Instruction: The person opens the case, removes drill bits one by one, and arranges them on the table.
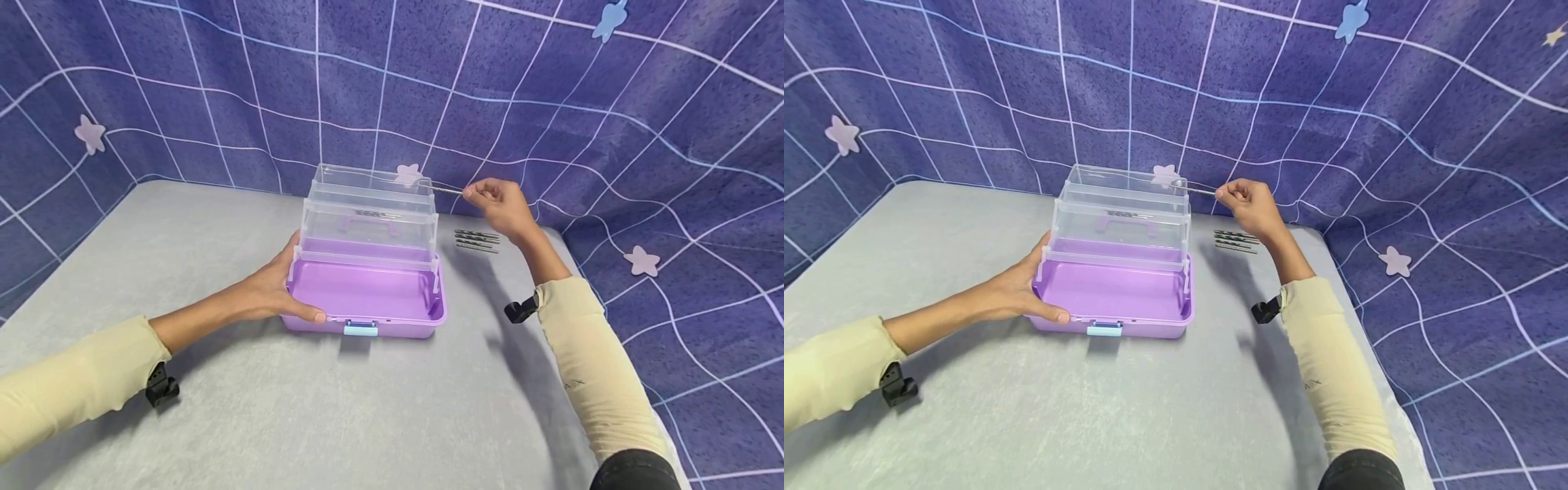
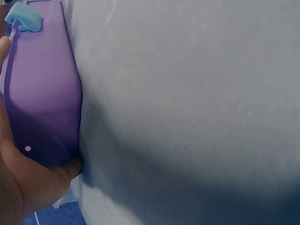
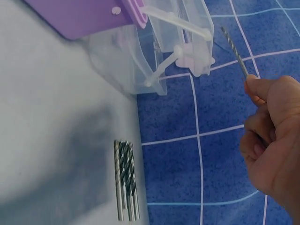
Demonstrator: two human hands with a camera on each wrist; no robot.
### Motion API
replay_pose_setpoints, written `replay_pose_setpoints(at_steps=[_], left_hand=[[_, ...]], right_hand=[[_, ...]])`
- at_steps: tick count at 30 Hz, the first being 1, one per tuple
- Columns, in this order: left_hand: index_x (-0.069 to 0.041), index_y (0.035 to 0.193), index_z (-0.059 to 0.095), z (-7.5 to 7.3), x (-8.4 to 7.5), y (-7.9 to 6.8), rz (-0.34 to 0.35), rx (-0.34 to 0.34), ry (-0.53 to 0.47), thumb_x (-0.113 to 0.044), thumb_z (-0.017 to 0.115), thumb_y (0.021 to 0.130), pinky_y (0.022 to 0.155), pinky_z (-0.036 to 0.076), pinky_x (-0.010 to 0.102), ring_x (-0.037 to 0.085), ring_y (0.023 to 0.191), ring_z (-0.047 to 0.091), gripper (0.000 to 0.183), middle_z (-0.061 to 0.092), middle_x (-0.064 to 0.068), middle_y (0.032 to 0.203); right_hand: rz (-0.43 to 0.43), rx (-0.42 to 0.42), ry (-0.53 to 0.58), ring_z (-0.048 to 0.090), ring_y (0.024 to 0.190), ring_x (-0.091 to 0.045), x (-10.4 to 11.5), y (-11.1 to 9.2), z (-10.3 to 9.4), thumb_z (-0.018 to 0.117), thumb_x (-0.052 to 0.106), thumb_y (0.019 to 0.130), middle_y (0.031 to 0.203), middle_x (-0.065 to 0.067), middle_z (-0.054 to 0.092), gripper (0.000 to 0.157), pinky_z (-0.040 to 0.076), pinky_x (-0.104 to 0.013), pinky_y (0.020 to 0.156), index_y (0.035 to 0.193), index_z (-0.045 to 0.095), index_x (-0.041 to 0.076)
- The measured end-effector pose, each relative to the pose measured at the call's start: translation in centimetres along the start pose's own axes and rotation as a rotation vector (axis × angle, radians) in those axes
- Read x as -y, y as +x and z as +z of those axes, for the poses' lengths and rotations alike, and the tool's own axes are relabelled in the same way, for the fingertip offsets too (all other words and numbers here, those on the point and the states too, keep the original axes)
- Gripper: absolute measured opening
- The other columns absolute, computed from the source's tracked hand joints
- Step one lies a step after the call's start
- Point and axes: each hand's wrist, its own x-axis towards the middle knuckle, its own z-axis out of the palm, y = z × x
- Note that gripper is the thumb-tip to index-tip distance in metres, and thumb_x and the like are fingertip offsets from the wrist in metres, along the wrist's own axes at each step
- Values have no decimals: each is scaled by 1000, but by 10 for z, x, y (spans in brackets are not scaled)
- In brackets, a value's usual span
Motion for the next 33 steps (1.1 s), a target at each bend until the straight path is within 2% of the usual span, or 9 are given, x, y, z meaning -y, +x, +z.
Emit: replay_pose_setpoints(at_steps=[4,9,15,21,24,29,33], left_hand=[[-42,179,0,1,1,1,12,3,-26,-10,110,67,114,59,56,43,137,66,161,44,12,172],[-39,180,-6,0,2,0,-17,-4,-9,-13,110,67,118,56,58,42,139,65,164,39,13,176],[-38,180,-10,0,2,-1,-34,-11,6,-16,110,68,122,52,59,41,139,64,166,34,13,180],[-38,180,-10,0,3,-1,-29,-8,7,-16,110,68,120,54,58,41,139,64,166,34,13,180],[-39,180,-8,0,3,-1,-25,-9,0,-16,110,68,119,55,57,41,140,64,165,35,12,179],[-40,180,-6,0,3,0,-15,-3,-30,-13,110,67,118,56,57,42,141,63,164,36,11,178],[-42,180,-4,0,3,0,-14,-4,-28,-13,110,67,116,58,56,42,140,64,164,38,11,176]], right_hand=[[19,-16,2,47,74,-5,-8,-4,-7,76,29,109,67,17,43,34,43,-25,73,117,78,-4],[36,-37,14,45,73,-5,-17,-10,-13,76,29,109,65,17,39,34,43,-24,72,118,78,-4],[49,-35,-15,45,75,-6,-25,-16,-19,75,30,110,64,17,40,37,41,-25,70,120,78,-5],[67,-24,-39,39,70,-5,-39,-21,-24,75,29,110,64,17,37,37,38,-26,70,124,79,-5],[76,-13,-53,40,72,-5,-48,-24,-26,74,29,110,66,17,38,36,38,-26,71,124,79,-4],[92,5,-77,46,79,-6,-61,-30,-28,73,30,111,71,19,47,36,41,-24,72,122,78,-4],[101,15,-84,52,84,-5,-72,-37,-29,72,28,111,82,16,62,35,44,-23,74,121,78,-5]])
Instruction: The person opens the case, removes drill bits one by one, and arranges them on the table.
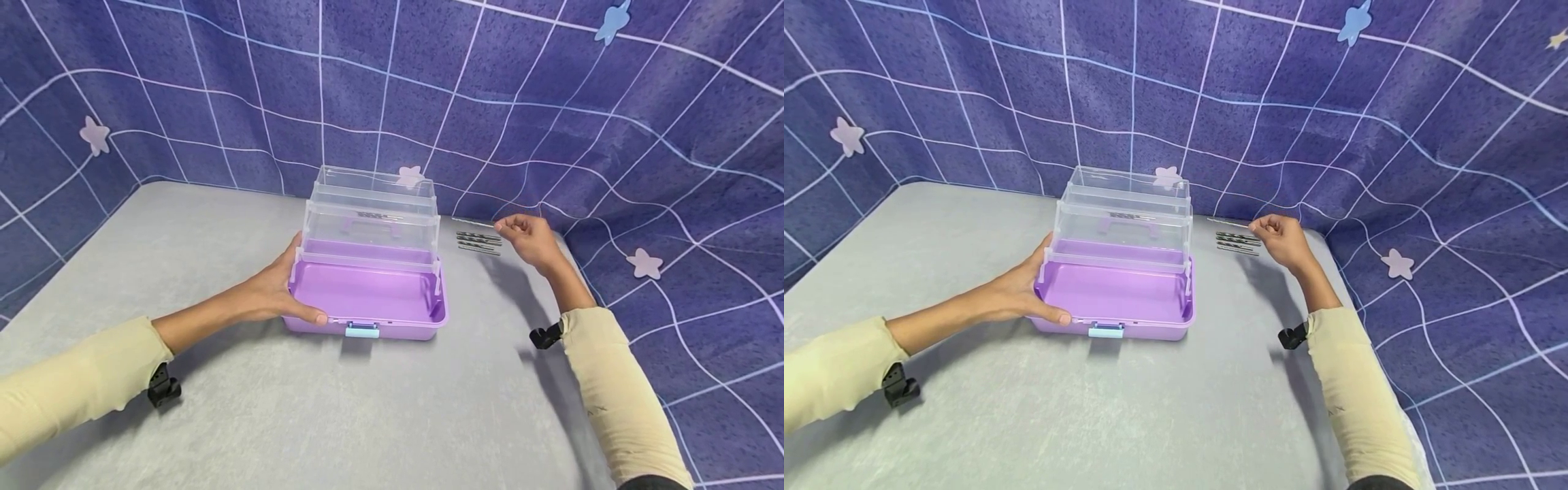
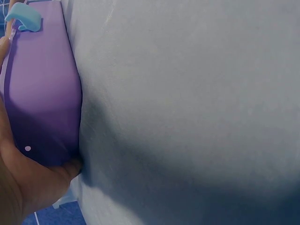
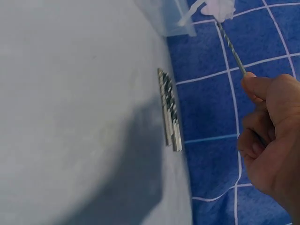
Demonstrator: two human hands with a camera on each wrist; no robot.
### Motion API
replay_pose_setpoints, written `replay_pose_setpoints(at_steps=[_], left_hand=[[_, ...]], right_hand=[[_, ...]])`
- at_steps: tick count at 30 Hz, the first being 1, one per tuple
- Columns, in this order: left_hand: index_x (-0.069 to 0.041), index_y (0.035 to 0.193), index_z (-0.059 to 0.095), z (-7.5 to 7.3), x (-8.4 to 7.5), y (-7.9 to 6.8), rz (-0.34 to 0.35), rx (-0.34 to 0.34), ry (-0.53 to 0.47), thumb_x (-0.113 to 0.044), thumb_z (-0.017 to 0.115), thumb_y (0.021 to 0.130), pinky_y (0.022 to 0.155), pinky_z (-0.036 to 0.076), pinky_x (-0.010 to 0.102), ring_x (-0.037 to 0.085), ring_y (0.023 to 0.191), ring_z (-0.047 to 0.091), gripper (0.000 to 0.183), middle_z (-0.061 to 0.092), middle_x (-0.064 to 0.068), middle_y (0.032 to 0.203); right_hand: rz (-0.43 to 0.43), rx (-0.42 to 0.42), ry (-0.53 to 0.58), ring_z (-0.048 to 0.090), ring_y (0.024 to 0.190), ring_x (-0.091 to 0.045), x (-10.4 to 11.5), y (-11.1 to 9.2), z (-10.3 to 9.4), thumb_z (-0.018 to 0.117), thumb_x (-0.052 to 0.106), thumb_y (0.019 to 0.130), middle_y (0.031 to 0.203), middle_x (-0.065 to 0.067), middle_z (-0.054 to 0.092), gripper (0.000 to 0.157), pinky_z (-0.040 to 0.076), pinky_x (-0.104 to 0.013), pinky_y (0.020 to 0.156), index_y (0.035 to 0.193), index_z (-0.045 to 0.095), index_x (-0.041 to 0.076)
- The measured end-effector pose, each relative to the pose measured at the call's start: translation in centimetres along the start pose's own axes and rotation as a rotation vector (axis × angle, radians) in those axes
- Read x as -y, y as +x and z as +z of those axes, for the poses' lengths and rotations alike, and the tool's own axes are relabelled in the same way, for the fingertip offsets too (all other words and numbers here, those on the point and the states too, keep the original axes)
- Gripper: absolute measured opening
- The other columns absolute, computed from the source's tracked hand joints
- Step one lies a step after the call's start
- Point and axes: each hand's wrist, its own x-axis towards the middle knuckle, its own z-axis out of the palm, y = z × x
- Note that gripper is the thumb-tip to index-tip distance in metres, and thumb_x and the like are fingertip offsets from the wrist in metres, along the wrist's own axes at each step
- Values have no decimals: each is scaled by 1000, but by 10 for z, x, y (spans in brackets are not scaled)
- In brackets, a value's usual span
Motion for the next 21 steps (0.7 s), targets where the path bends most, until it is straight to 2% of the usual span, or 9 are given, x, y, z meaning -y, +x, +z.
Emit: replay_pose_setpoints(at_steps=[3,6,10,15,21], left_hand=[[-42,180,-3,0,-1,0,5,3,-8,-12,110,66,114,60,56,43,139,65,163,39,11,175],[-42,180,-3,1,-2,0,2,3,-11,-11,110,66,114,59,56,43,138,65,163,40,11,175],[-42,180,-3,1,-3,0,-10,-1,-1,-12,111,66,114,59,55,42,137,66,164,40,11,175],[-42,179,-1,0,-2,1,1,-2,5,-13,111,66,113,59,54,41,136,66,162,42,11,172],[-44,179,2,1,-1,2,27,9,-33,-8,110,66,112,61,54,43,136,66,160,45,11,170]], right_hand=[[10,2,-7,58,89,-2,-9,-5,0,71,26,111,96,9,74,34,47,-21,77,122,78,-6],[20,14,-10,61,93,-1,-18,-9,0,70,24,111,100,8,77,34,48,-20,81,123,78,-6],[19,32,-6,58,90,-2,-28,-12,1,71,22,110,91,16,73,32,47,-19,80,122,78,-7],[33,59,5,51,79,-1,-39,-15,4,71,21,111,77,18,62,33,44,-20,73,124,77,-9],[51,54,-58,42,68,-1,-55,-16,8,72,21,111,69,20,50,32,37,-24,64,121,78,-8]])
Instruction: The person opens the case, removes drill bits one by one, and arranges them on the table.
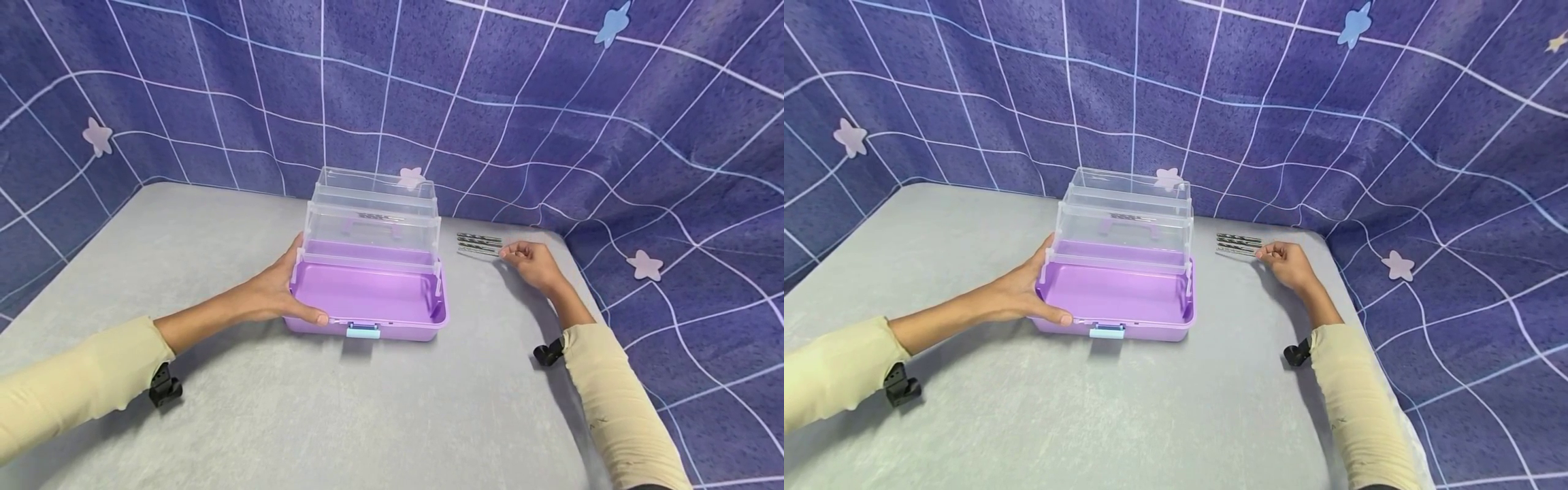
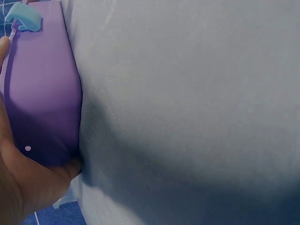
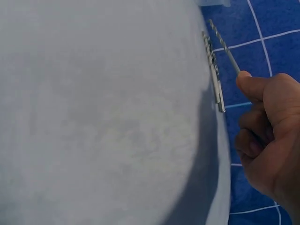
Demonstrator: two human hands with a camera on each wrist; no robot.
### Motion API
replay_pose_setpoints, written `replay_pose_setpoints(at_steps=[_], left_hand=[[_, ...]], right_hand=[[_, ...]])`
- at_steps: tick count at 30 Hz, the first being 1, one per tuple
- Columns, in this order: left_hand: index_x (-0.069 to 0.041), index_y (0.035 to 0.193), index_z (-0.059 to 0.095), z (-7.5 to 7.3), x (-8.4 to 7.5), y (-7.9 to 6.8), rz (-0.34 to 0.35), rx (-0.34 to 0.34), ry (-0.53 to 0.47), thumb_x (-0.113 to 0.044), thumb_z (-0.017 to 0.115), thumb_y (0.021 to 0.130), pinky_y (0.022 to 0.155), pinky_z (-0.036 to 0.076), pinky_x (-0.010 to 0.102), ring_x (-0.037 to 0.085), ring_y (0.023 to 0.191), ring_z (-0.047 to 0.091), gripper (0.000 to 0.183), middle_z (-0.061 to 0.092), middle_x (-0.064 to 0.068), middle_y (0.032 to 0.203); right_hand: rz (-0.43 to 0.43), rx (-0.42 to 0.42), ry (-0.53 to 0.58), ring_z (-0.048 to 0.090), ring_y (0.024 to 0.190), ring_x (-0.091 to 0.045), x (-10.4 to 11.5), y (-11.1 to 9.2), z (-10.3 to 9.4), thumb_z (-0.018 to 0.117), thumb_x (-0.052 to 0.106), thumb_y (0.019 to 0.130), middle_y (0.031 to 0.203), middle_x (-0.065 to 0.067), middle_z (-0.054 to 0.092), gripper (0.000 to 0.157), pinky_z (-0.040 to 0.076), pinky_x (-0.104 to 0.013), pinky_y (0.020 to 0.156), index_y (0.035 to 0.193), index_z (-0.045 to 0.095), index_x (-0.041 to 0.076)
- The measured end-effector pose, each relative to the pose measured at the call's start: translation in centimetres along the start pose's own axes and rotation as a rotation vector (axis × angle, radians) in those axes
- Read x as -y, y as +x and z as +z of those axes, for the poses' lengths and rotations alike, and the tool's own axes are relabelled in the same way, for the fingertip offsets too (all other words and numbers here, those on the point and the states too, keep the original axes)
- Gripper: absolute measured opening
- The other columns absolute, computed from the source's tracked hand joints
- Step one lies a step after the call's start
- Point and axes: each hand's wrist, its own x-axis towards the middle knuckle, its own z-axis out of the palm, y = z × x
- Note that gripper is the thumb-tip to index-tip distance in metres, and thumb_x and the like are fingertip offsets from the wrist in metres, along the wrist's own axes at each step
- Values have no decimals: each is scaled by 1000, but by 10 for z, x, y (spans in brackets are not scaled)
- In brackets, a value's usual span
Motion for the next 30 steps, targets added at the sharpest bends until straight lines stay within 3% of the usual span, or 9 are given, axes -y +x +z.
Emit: replay_pose_setpoints(at_steps=[10,17,30], left_hand=[[-44,179,-1,-1,0,0,-11,-4,41,-13,111,66,113,59,54,41,136,66,162,43,10,172],[-42,180,-6,-1,-1,-3,-34,-12,74,-16,110,68,118,56,58,42,139,65,164,38,12,177],[-40,180,-6,-1,-2,-3,-33,-12,69,-15,111,67,119,56,59,42,139,65,164,37,12,178]], right_hand=[[18,4,-13,40,64,-2,-17,3,5,73,18,110,65,18,45,26,36,-24,61,118,78,-7],[18,21,-85,44,65,-3,-15,7,7,75,20,110,65,18,51,26,38,-26,67,119,78,-4],[79,26,-99,44,65,-5,-18,12,9,74,23,110,64,16,48,27,39,-27,66,121,77,-2]])
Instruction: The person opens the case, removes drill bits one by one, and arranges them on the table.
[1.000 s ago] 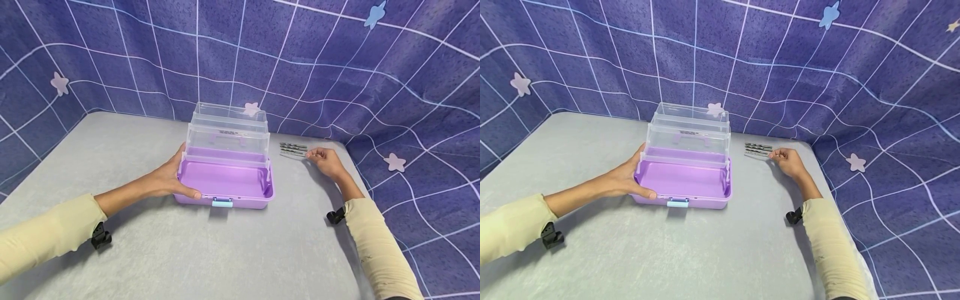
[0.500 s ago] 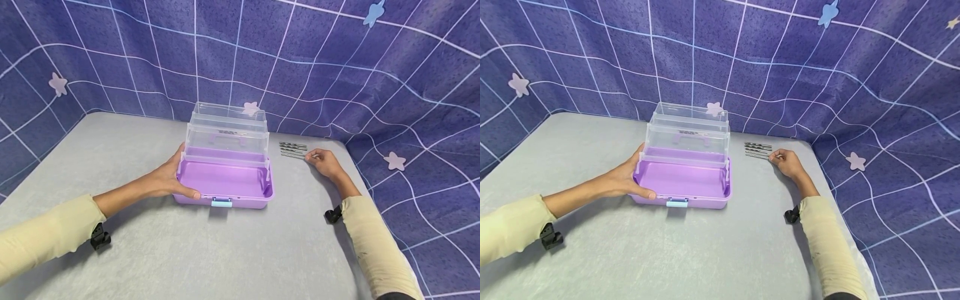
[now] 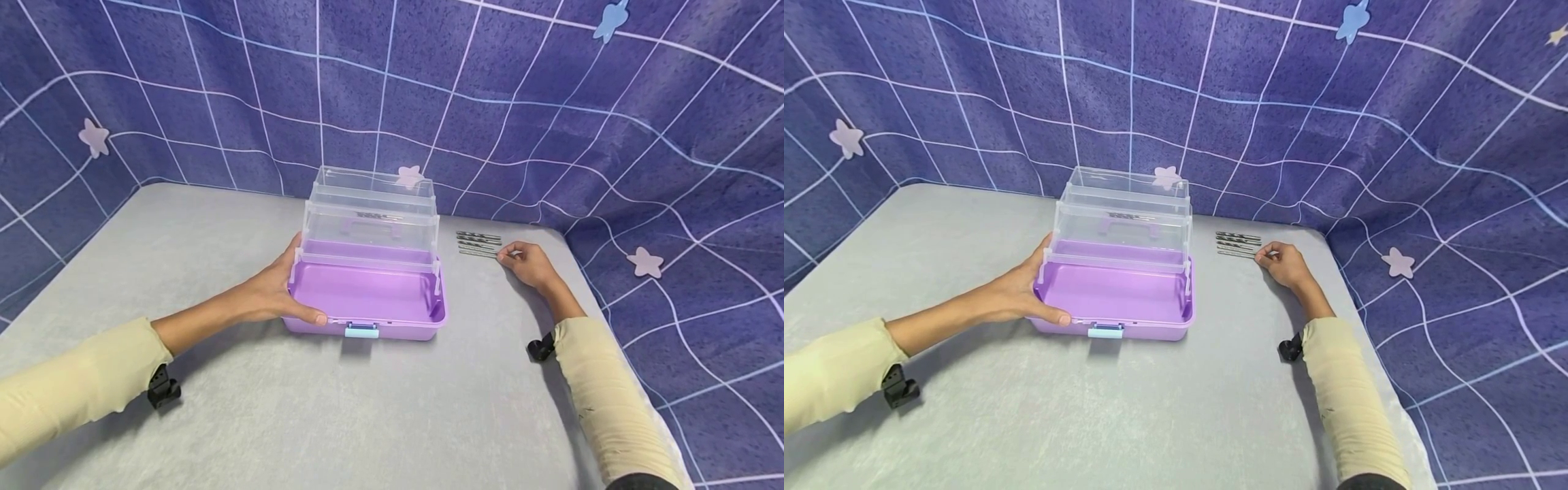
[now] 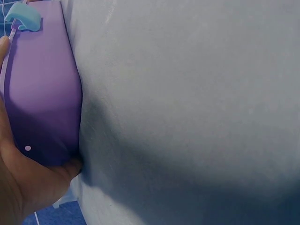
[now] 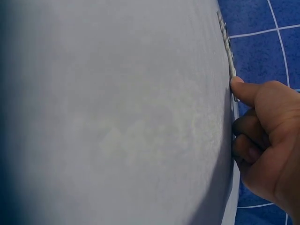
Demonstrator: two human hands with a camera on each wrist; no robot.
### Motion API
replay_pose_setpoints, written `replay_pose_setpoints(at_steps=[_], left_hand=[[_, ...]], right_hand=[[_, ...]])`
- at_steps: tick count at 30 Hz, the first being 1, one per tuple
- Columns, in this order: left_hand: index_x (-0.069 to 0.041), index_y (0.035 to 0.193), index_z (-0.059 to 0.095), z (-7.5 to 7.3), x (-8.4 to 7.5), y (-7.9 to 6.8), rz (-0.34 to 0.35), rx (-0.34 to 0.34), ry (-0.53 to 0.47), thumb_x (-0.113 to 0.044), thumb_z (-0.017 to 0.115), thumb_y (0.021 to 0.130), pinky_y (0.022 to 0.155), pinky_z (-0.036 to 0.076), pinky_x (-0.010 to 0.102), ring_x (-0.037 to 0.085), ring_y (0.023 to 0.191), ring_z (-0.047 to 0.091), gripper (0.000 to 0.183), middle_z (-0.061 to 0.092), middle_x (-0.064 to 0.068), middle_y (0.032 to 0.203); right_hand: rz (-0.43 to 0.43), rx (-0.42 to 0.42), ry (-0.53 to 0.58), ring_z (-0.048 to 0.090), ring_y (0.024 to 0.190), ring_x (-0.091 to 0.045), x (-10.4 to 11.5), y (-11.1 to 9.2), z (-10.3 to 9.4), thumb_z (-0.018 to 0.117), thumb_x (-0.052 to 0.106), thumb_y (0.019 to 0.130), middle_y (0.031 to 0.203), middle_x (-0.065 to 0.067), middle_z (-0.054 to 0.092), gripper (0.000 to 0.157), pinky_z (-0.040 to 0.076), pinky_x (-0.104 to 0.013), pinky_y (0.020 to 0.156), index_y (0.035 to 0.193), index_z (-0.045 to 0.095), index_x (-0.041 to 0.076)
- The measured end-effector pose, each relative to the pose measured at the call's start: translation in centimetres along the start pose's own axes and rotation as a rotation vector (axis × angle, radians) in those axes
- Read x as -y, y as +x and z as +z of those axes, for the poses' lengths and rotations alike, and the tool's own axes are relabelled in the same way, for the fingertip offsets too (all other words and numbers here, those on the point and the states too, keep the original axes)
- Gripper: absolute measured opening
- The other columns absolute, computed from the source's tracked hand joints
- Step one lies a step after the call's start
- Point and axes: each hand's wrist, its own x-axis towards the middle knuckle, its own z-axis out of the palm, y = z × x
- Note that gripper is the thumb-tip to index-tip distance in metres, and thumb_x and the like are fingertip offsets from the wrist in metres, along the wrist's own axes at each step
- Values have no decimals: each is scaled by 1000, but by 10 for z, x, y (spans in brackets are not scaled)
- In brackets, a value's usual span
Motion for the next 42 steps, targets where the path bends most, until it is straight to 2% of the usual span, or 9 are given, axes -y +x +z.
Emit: replay_pose_setpoints(at_steps=[11,27,34,42], left_hand=[[-40,180,-9,-1,0,-2,-9,-5,20,-19,111,68,122,52,61,41,139,66,165,34,12,181],[-40,180,-7,-1,0,-1,4,-4,30,-19,111,68,121,52,60,41,140,65,164,35,11,179],[-40,180,-11,-1,-2,-2,-15,-9,38,-20,111,68,125,48,63,41,143,62,166,31,12,183],[-41,180,-9,-1,0,-1,-1,0,19,-19,111,68,123,50,62,41,142,63,165,33,11,181]], right_hand=[[-16,0,4,42,62,-1,4,-3,-1,74,21,109,60,19,46,26,38,-26,65,120,76,-2],[-40,0,-8,45,62,-2,5,-3,-3,76,17,108,62,17,54,21,39,-27,67,120,79,0],[-30,-16,-8,42,60,-2,4,-2,-4,78,19,107,56,20,48,23,38,-27,66,120,80,0],[-22,-36,19,35,54,-3,-3,-1,-6,79,22,107,54,18,40,25,34,-26,57,121,79,1]])
